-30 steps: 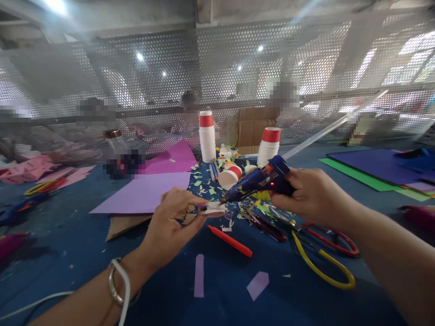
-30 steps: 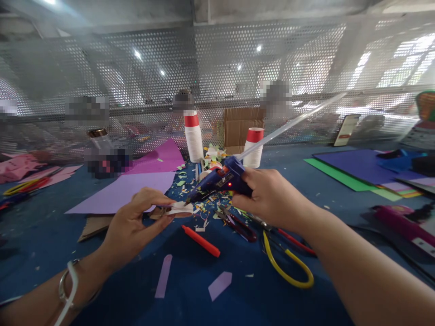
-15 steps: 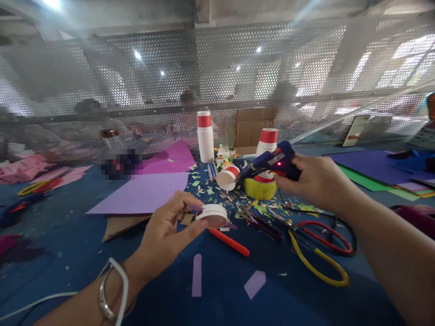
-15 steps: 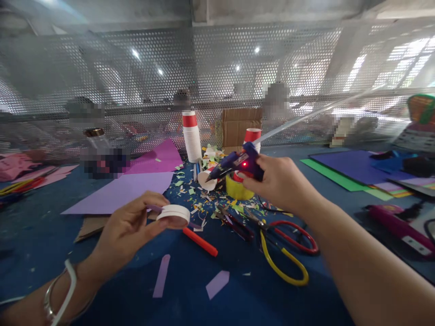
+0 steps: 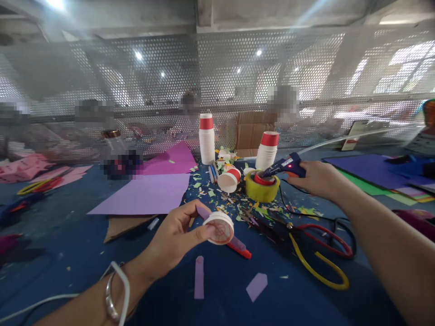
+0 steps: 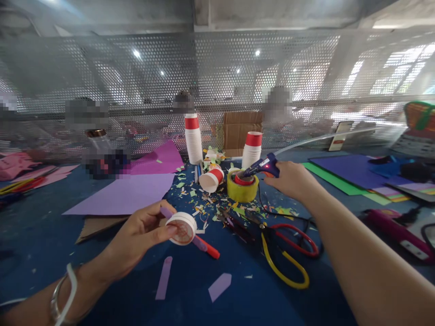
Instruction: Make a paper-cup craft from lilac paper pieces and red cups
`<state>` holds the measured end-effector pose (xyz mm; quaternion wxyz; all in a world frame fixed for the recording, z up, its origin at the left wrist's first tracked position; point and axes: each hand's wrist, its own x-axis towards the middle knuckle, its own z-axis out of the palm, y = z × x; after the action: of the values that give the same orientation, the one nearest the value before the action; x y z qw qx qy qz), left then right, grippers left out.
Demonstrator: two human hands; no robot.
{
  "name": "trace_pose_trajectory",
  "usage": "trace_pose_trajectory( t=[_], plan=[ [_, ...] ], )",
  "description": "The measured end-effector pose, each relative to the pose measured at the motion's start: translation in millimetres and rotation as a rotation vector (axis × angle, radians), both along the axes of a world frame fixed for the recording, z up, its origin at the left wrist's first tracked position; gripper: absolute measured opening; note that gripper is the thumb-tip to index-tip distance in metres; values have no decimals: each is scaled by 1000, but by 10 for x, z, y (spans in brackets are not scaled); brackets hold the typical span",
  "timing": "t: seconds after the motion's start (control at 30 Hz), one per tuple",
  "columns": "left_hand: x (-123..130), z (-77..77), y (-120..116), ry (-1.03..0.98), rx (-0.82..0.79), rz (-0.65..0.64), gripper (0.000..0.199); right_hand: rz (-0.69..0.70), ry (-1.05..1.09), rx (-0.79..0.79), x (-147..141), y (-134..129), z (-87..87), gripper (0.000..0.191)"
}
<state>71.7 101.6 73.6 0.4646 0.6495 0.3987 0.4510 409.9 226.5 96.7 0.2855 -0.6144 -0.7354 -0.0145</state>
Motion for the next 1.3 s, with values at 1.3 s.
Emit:
trace_pose_trajectory(
  t=[1.3],
  plan=[
    [-290,189,348,-754,-98,103,7,602,-516,-91,-2275,328,-70,33]
  ],
)
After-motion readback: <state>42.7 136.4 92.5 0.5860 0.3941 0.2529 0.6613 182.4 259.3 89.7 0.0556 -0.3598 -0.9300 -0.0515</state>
